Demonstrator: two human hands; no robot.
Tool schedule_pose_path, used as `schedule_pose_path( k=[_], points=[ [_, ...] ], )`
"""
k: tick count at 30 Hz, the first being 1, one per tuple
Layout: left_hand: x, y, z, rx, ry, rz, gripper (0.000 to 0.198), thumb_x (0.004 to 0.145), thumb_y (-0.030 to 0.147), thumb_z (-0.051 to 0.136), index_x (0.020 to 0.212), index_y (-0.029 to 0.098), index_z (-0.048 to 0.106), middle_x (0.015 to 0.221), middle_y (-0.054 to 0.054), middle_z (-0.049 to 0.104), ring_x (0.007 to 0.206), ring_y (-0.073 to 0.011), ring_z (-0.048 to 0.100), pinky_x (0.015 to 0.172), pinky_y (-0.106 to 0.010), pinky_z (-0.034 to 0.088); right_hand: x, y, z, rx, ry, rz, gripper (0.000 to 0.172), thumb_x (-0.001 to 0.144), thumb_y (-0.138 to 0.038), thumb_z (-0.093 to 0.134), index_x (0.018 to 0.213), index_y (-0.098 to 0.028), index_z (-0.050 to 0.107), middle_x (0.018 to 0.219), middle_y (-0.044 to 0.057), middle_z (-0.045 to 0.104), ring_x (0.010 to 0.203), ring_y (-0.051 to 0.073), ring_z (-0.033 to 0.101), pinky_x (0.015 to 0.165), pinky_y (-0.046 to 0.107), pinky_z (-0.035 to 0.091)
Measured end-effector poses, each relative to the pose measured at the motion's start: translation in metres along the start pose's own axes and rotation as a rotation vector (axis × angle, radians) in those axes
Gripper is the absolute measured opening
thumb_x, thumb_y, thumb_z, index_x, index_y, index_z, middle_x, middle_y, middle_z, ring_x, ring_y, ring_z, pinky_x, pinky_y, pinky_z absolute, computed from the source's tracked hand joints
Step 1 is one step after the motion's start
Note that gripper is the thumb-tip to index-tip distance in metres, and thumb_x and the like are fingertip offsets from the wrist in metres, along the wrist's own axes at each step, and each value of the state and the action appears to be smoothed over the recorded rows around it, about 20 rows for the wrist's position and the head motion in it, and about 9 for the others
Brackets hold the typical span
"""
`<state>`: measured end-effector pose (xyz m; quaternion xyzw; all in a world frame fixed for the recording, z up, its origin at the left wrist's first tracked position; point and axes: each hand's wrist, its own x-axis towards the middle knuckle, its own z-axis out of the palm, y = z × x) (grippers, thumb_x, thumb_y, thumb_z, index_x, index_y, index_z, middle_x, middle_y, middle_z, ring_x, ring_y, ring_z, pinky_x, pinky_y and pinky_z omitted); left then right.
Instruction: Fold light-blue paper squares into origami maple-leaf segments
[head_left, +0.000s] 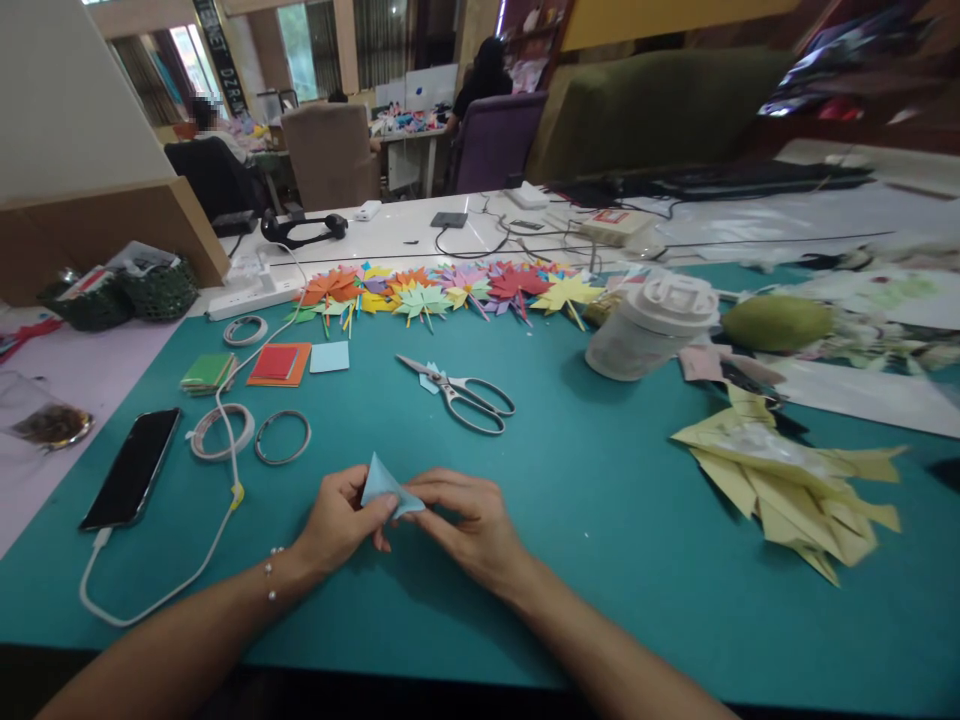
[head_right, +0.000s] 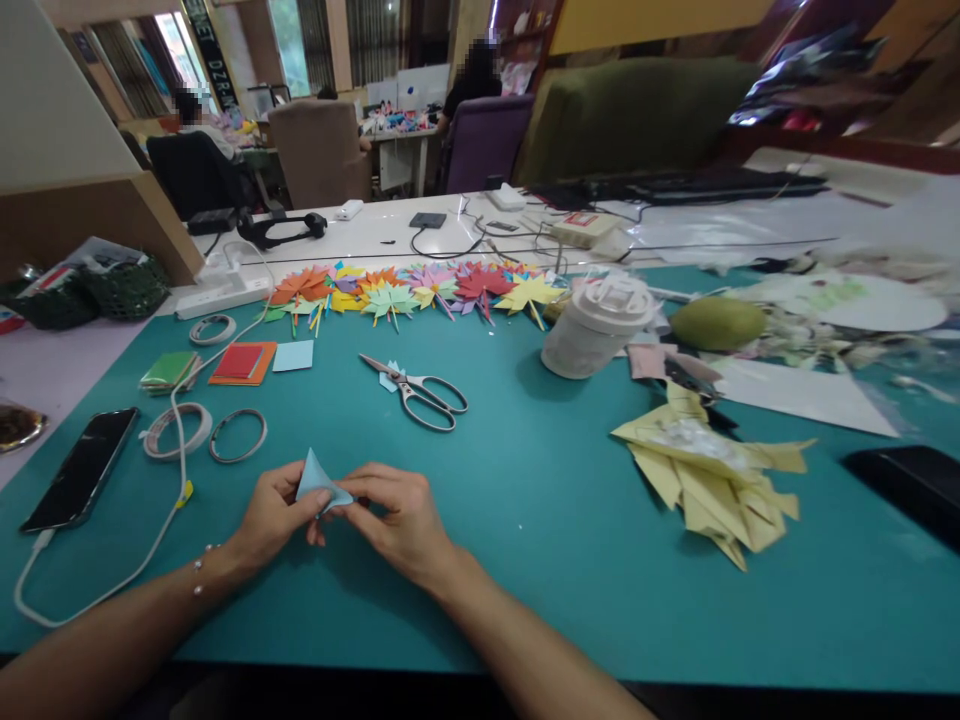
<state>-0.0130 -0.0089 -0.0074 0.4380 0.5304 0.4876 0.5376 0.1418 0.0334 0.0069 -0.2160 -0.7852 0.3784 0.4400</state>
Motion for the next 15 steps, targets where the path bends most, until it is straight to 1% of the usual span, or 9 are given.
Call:
schedule_pose_path(
  k=[3,8,15],
  points=[
    [-0.0006,-0.0009,-0.0003,-0.007,-0.008,0.007,0.025,0.063,0.037,0.067,0.063,0.014,0.058,0.044,0.003,0.057,0.030,-0.0079,0.048,0.034,-0.021,0.045,-0.0005,-0.0002,-0.0004,-0.013,-0.008,-0.007,0.015,0.083,-0.023,0.055,0.081,-0.020,0.070,0.074,0.005,0.070,0.065,0.013,0.065,0.059,0.022,0.052],
    [-0.0013,0.0003,-0.0001,-0.006,0.019,0.010,0.028,0.062,0.039,0.067,0.062,0.014,0.058,0.042,0.003,0.056,0.028,-0.0078,0.047,0.032,-0.020,0.043,-0.0016,0.0001,-0.0013,-0.049,-0.011,-0.018,0.015,0.083,-0.024,0.055,0.084,-0.020,0.069,0.077,0.005,0.069,0.066,0.013,0.065,0.059,0.022,0.052],
    [-0.0016,0.0008,-0.0009,-0.008,-0.006,0.026,0.027,0.064,0.038,0.066,0.060,0.014,0.056,0.043,0.003,0.056,0.029,-0.0076,0.047,0.034,-0.020,0.044,-0.0014,0.0018,-0.0008,-0.047,-0.012,-0.034,0.015,0.083,-0.022,0.055,0.084,-0.018,0.069,0.075,0.005,0.070,0.066,0.013,0.065,0.059,0.022,0.052]
  ],
)
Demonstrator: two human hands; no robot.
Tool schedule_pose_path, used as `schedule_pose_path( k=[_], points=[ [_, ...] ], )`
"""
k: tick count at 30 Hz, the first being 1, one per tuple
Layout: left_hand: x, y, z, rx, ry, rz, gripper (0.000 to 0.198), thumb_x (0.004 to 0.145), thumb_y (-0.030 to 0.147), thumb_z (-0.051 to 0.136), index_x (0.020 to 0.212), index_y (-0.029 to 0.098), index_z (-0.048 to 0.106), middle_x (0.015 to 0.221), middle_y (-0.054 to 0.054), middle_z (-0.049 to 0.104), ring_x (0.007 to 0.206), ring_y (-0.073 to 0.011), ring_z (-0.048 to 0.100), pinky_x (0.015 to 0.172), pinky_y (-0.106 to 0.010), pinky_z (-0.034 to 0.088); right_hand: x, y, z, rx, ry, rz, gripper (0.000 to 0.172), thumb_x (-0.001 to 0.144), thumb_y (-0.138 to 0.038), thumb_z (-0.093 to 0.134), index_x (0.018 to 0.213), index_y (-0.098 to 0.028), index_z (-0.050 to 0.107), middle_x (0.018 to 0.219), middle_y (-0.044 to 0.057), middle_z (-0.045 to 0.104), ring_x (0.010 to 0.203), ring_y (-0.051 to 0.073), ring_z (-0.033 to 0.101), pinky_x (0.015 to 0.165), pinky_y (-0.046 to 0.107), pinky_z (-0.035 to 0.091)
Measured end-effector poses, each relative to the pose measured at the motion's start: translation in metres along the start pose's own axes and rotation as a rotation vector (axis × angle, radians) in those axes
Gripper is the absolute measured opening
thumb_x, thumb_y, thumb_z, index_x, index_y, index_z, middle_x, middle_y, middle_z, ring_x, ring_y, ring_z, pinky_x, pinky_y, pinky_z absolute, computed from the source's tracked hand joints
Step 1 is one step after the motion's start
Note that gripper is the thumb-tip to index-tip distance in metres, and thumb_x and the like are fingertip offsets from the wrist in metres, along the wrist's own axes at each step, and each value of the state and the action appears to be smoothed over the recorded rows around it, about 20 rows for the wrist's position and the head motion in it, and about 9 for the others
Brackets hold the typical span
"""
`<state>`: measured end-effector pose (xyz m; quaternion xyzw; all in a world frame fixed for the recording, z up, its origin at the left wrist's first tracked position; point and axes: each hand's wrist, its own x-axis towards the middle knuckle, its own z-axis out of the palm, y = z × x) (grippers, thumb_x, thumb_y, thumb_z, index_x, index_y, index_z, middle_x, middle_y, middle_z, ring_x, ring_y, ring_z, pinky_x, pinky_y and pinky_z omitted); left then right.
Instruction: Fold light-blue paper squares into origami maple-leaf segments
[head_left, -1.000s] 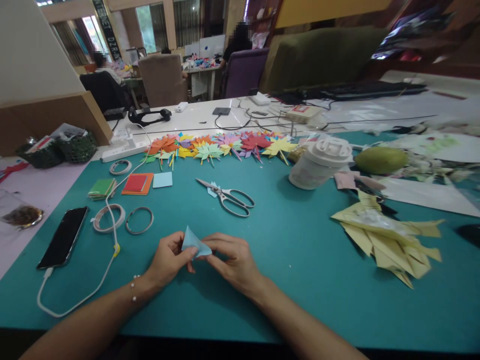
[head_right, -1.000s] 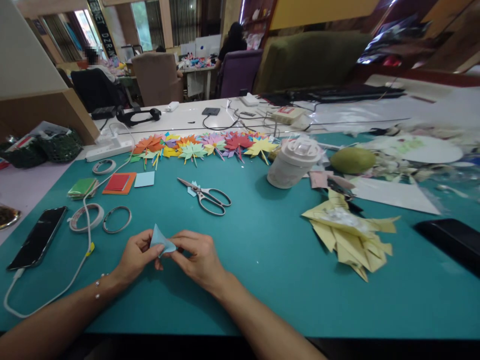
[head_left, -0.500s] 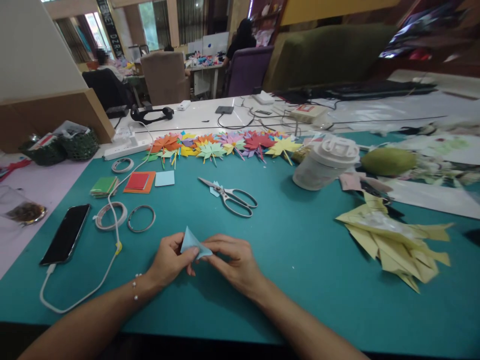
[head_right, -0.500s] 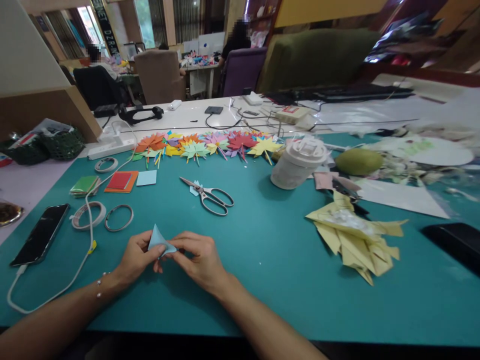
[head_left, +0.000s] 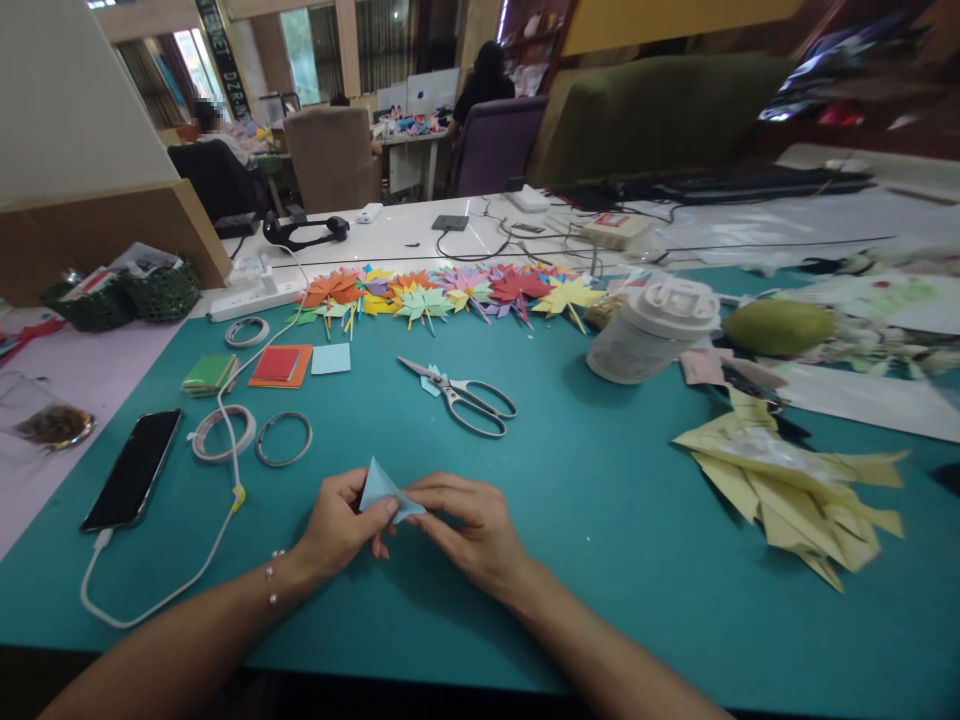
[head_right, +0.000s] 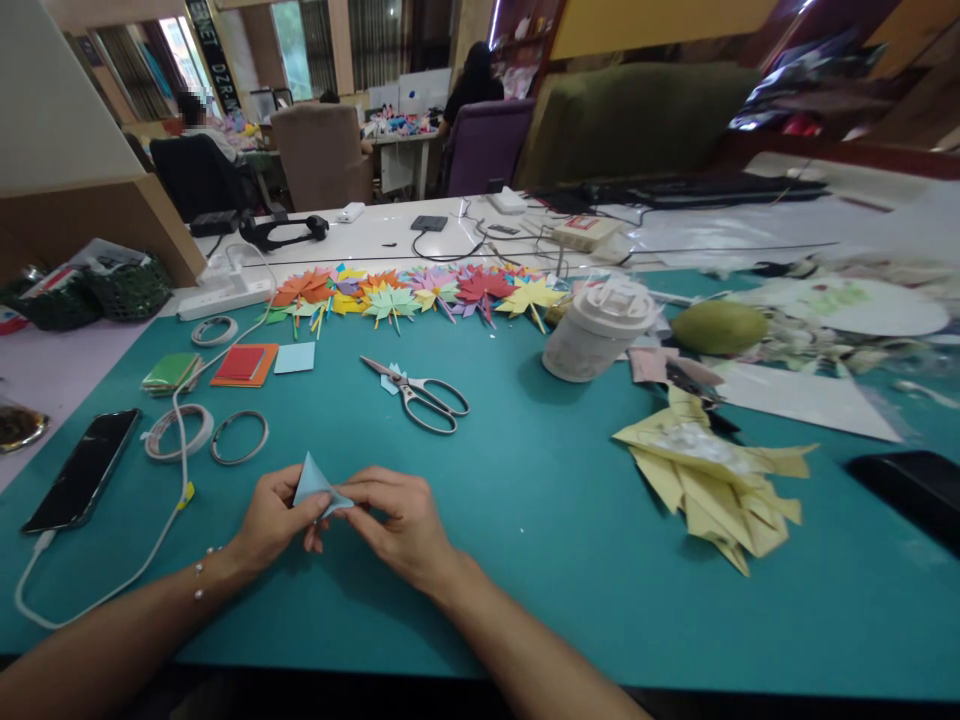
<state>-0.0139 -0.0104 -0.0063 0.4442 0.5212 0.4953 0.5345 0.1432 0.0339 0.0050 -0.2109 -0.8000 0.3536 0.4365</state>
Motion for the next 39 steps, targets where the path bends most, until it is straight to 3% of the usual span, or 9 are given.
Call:
schedule_pose_path(
  k=[17,39],
  points=[
    [0.0011,-0.0053,-0.0033,-0.074,-0.037,0.021,0.036,0.066,0.048,0.062,0.061,0.014,0.056,0.046,0.001,0.058,0.030,-0.0081,0.048,0.034,-0.022,0.045,-0.0001,0.0007,0.0004,-0.042,0.025,-0.044,0.014,0.083,-0.021,0.055,0.081,-0.018,0.069,0.072,0.006,0.070,0.064,0.013,0.065,0.057,0.021,0.052],
    [-0.0005,0.0009,-0.0021,0.056,0.069,0.073,0.033,0.066,0.043,0.061,0.052,0.014,0.053,0.037,0.002,0.054,0.026,-0.0088,0.047,0.029,-0.019,0.038,0.0003,-0.0014,-0.0012,-0.011,0.044,-0.106,0.014,0.082,-0.020,0.056,0.078,-0.015,0.069,0.070,0.007,0.070,0.062,0.013,0.065,0.056,0.020,0.051]
  ],
)
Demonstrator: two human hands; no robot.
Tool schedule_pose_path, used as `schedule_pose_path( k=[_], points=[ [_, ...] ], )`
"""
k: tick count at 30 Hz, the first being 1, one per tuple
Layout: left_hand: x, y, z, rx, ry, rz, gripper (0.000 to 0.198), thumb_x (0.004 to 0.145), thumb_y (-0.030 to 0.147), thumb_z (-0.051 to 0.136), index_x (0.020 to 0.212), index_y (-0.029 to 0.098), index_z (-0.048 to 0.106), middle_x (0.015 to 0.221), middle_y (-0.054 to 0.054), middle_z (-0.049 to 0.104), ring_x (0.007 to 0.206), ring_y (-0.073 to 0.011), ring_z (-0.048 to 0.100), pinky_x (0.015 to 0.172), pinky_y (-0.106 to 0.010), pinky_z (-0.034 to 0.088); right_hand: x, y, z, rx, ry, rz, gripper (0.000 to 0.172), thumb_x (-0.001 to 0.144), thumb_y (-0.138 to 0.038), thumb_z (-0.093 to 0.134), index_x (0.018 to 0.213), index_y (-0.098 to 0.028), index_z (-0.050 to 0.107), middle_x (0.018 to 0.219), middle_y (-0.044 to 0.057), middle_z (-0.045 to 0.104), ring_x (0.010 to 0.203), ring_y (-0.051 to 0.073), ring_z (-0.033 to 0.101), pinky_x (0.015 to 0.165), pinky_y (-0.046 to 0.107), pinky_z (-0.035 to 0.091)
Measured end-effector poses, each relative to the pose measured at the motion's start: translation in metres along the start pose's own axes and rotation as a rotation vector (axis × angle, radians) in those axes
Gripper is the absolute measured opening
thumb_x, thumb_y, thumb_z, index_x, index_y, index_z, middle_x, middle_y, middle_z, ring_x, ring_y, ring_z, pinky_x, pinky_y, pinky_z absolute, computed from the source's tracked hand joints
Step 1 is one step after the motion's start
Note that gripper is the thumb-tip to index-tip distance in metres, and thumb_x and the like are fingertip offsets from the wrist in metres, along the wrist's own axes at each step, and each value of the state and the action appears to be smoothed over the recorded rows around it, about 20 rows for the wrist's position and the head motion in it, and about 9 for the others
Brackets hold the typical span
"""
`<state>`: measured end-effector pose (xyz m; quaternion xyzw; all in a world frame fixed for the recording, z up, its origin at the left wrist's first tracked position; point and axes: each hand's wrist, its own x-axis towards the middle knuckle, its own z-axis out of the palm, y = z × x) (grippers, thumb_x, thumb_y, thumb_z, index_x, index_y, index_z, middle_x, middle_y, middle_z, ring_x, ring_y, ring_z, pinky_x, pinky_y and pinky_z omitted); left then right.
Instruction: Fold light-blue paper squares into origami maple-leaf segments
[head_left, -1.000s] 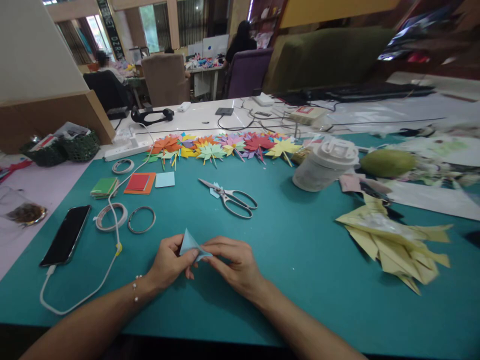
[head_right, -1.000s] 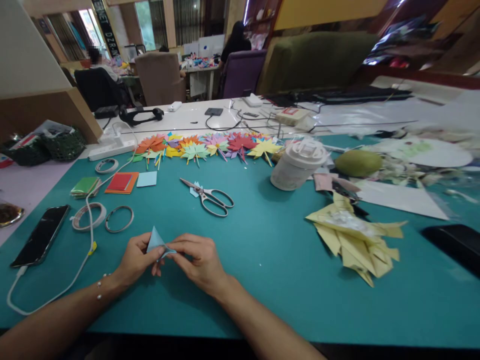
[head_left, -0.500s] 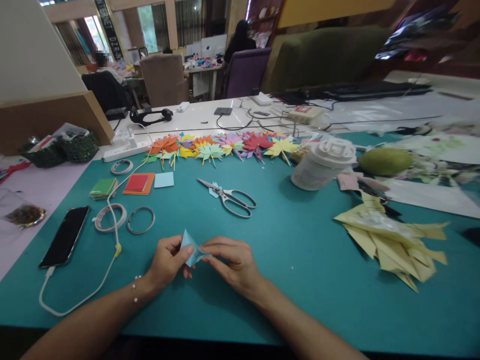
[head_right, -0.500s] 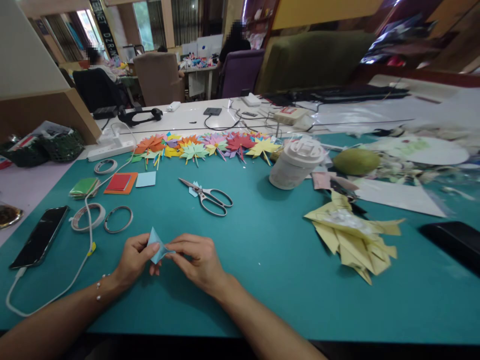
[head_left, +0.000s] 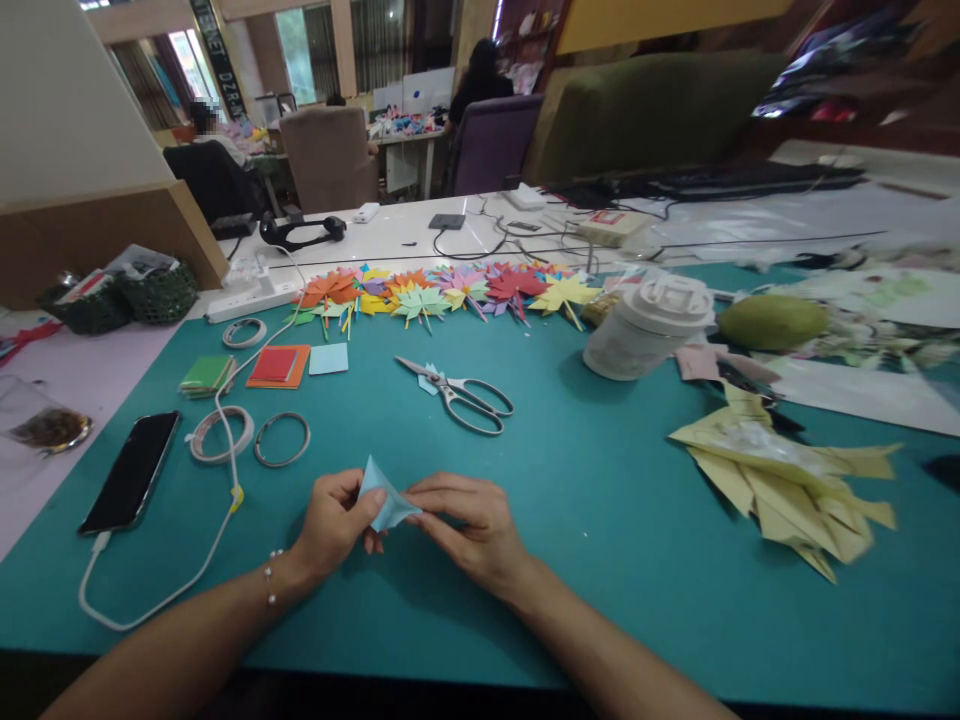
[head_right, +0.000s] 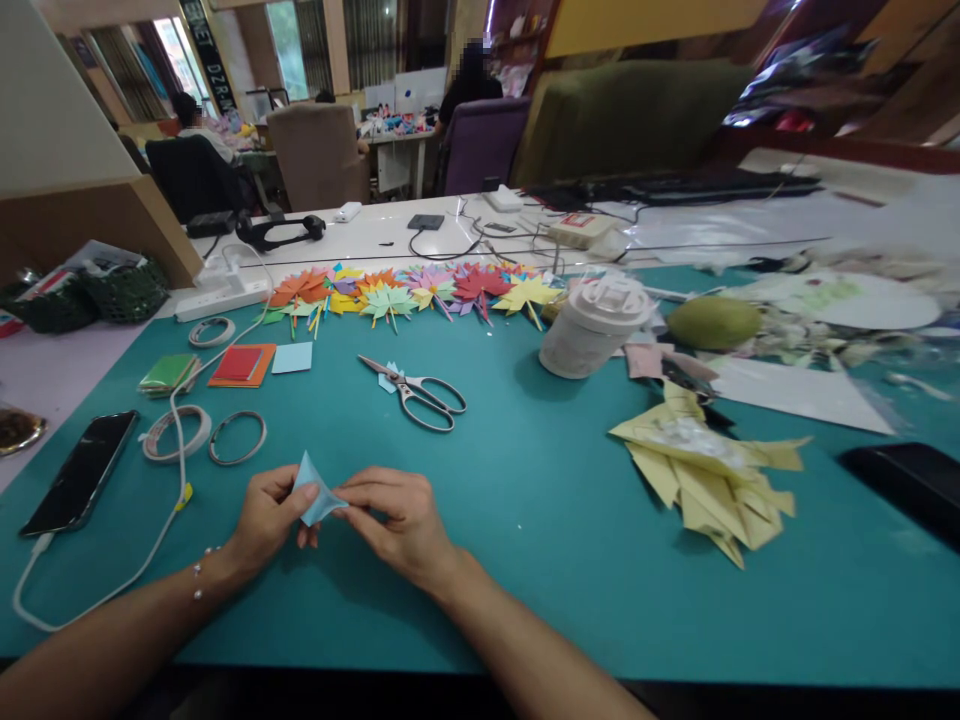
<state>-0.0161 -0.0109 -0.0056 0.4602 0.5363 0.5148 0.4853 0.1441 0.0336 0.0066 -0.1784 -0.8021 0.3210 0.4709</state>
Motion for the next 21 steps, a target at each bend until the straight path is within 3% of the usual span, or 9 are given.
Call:
schedule_pose_path(
  k=[21],
  points=[
    [0.0002,-0.0027,-0.0013,0.000,-0.006,0.013,0.031,0.067,0.041,0.061,0.053,0.014,0.054,0.038,0.003,0.053,0.027,-0.0081,0.046,0.032,-0.019,0.040,-0.0016,0.0003,-0.0003,-0.026,-0.013,-0.031,0.015,0.083,-0.018,0.055,0.081,-0.013,0.069,0.073,0.008,0.071,0.065,0.012,0.066,0.058,0.020,0.052]
  ],
)
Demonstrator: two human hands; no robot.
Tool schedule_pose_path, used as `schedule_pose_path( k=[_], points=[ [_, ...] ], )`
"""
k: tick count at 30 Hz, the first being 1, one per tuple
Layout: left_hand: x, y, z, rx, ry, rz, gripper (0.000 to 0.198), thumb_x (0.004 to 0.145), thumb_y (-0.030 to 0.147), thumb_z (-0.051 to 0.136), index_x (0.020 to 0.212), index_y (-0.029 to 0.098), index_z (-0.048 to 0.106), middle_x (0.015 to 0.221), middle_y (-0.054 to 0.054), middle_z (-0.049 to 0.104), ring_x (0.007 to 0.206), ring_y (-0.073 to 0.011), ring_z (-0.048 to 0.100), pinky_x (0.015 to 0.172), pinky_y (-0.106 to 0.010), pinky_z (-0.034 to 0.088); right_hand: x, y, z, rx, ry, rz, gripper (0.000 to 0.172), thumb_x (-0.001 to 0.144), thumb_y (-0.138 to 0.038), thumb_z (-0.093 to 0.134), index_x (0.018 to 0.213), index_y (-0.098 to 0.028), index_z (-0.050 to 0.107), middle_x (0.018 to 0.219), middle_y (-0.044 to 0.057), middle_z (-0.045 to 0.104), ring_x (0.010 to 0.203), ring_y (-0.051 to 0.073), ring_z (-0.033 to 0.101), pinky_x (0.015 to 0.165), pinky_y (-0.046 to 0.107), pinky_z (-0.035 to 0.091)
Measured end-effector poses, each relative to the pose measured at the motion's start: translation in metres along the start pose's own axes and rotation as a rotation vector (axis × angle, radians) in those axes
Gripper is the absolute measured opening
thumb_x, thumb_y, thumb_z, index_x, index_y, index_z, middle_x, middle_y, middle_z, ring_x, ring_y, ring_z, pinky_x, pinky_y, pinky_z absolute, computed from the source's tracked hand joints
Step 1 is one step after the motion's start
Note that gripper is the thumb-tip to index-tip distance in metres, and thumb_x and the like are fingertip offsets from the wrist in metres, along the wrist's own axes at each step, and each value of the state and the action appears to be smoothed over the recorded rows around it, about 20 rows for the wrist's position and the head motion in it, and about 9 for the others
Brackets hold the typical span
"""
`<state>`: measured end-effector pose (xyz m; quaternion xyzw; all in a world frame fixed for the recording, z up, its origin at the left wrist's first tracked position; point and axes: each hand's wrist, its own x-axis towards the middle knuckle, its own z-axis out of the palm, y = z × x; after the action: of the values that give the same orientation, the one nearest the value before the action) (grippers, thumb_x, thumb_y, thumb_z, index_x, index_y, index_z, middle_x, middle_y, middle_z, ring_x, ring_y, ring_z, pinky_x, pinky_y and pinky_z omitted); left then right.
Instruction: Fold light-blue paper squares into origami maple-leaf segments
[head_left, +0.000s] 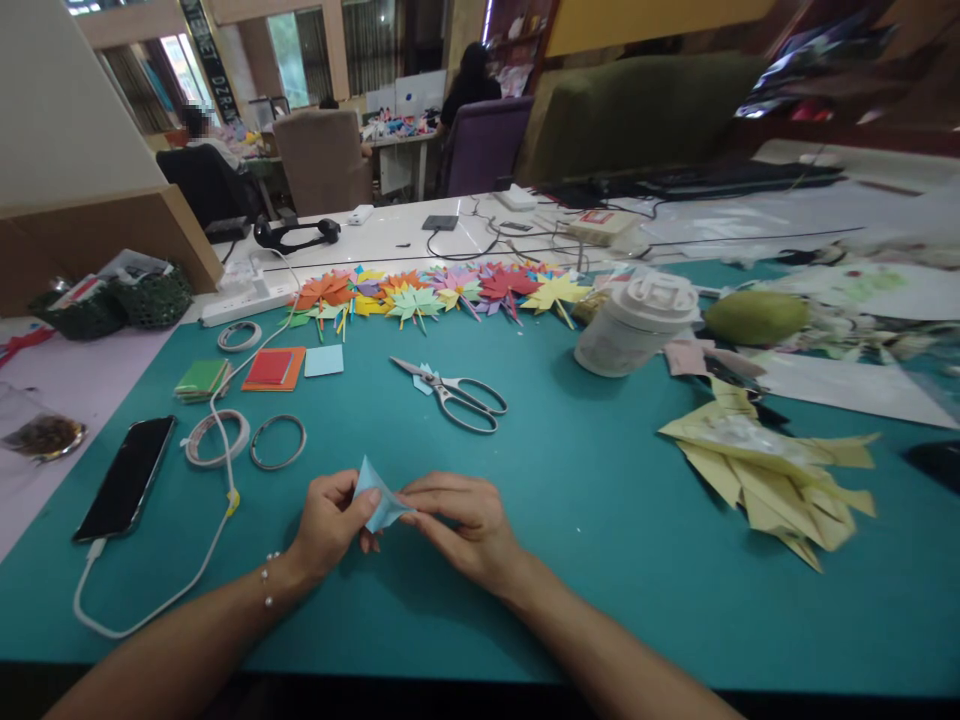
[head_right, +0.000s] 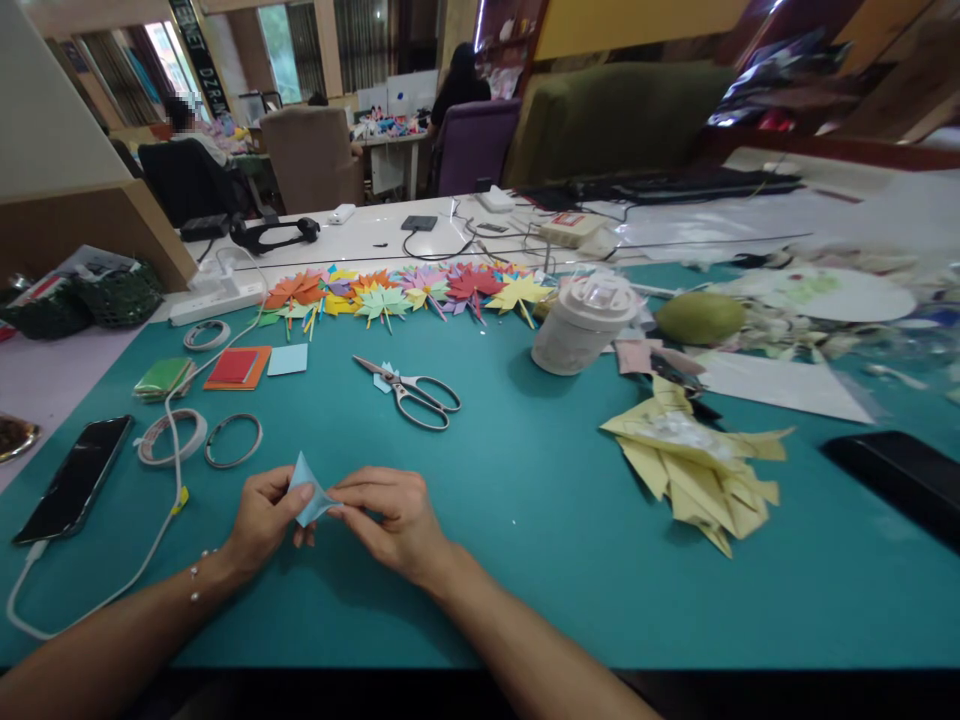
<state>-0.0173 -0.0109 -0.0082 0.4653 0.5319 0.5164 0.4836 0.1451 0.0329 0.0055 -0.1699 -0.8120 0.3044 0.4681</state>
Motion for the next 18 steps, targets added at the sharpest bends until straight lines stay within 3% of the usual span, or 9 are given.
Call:
schedule_pose_path(
  k=[18],
  points=[
    [-0.0002,-0.0022,-0.0007,-0.003,-0.012,0.010,0.030,0.068,0.040,0.060,0.054,0.014,0.054,0.039,0.003,0.055,0.028,-0.0085,0.048,0.032,-0.019,0.040,-0.0001,-0.0009,-0.0003,-0.062,-0.003,0.004,0.015,0.083,-0.020,0.054,0.079,-0.014,0.068,0.072,0.007,0.070,0.065,0.013,0.065,0.058,0.020,0.052]
  ],
)
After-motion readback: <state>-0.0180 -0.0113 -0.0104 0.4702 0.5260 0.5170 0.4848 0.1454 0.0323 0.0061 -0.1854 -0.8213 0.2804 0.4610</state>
